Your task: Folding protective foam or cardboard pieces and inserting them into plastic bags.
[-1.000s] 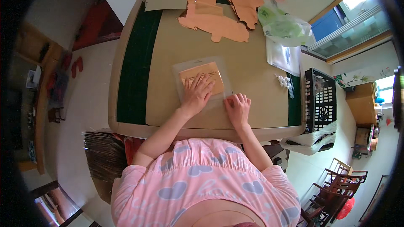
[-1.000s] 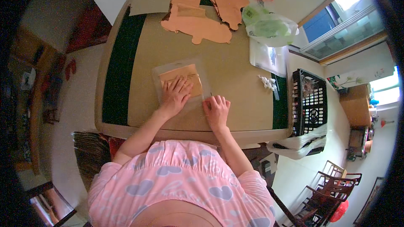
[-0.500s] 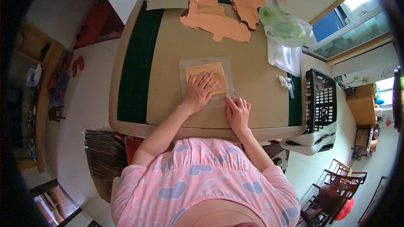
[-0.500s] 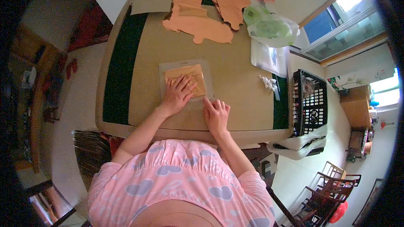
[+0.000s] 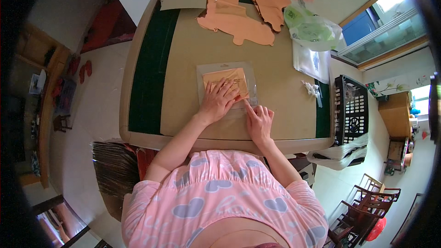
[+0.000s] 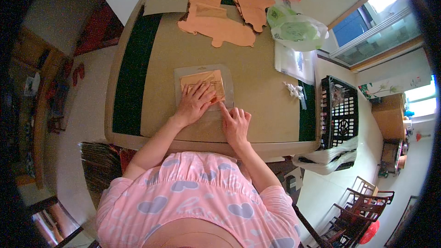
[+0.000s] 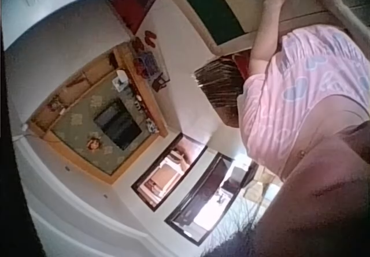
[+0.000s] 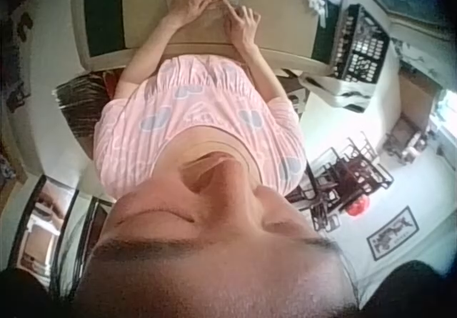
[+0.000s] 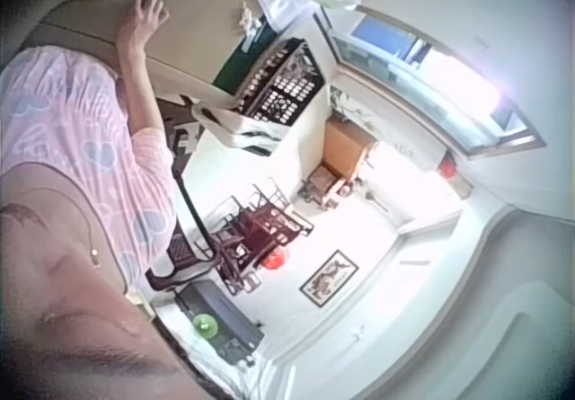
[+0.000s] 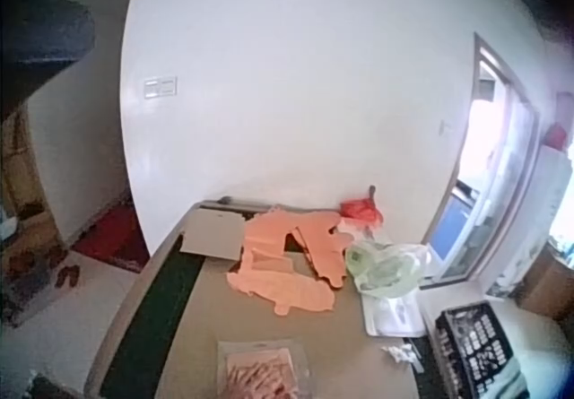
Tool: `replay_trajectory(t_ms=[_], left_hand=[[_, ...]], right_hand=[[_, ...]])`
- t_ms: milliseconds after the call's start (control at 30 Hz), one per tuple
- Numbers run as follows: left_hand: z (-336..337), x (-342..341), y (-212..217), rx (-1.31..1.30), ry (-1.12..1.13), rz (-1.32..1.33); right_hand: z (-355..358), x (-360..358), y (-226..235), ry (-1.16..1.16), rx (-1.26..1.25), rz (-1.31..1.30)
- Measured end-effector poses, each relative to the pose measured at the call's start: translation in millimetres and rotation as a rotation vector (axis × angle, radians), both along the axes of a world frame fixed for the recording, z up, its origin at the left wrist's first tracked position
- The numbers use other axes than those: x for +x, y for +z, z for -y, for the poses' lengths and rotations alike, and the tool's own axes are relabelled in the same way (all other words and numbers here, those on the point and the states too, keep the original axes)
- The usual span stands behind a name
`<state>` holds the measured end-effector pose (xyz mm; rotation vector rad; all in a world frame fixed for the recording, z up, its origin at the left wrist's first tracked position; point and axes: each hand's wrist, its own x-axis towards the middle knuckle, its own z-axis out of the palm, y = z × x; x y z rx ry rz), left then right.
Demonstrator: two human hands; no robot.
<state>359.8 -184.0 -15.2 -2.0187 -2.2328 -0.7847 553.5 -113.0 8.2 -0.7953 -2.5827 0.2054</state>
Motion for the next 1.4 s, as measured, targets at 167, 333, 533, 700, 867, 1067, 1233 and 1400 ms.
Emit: replay_trajectory(t_ms=[167, 333, 533, 700, 867, 1067, 1233, 1400], left_hand=[[-2, 0, 1, 0.007, -0.009, -0.001], [-1, -1, -3, 0.005, -0.016, -0.003], [-1, -1, 1, -0.004, -0.016, -0.014], [0, 1, 4, -0.016, -0.008, -0.03], [1, 0, 5, -0.09, -0.015, -0.031], [-2, 1, 6, -0.134, -0.026, -0.03], [-1, 1, 1, -0.101, -0.041, 0.009], [-2, 1, -2, -0.057, -0.022, 0.013]], right_hand=[[0, 6, -11, -0.009, -0.009, -0.072], [-1, -3, -9, -0.042, 0.035, 0.025], [2, 0, -1, -0.037, 0.005, 0.141], [6, 3, 6, -0.026, 0.003, 0.137], [5, 7, 11, 0.017, -0.029, 0.081], [-23, 14, 9, -0.319, -0.3, -0.084], [-33, 3, 0, -0.316, -0.351, 0.036], [-25, 6, 3, -0.282, -0.29, -0.116]])
